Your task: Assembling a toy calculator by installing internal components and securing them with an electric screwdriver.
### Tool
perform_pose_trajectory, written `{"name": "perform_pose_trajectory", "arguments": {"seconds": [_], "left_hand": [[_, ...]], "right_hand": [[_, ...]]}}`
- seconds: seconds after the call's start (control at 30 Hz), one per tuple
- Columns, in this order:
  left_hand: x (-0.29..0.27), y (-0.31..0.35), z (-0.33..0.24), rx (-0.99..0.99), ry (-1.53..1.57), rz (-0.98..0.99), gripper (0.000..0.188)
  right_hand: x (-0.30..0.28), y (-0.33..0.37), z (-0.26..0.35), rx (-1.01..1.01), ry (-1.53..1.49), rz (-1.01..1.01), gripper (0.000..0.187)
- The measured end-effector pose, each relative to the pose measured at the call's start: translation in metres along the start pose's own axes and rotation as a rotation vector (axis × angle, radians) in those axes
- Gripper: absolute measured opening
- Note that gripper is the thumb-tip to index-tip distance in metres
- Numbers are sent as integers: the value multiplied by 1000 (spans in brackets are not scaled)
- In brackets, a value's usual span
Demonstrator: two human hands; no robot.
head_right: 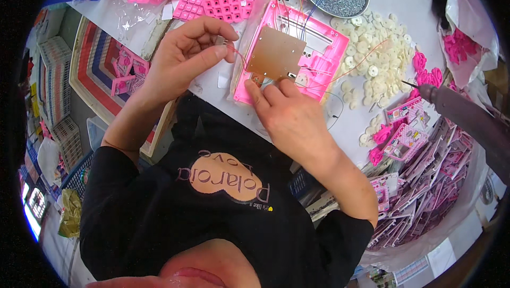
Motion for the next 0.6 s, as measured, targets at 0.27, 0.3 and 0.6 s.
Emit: {"name": "perform_pose_trajectory", "arguments": {"seconds": [0.27, 0.3, 0.6], "left_hand": [[4, 6, -9, 31, -93, 87, 33], [6, 7, -10, 72, -164, 84, 33], [38, 8, -20, 92, -293, 154, 46]], "right_hand": [[-1, 4, -7, 66, -229, -144, 27], [1, 6, -10, 49, -249, -181, 26], [-24, 25, -4, 68, -440, -577, 30]]}}
Point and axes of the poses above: each hand's wrist, its own y-axis away from the middle knuckle, its own x-axis out of the palm, z = x × y, the point moved 2 cm from there along -y, towards the middle knuckle, and after that the axes turned 15 degrees about -y, right-handed, at the moved point
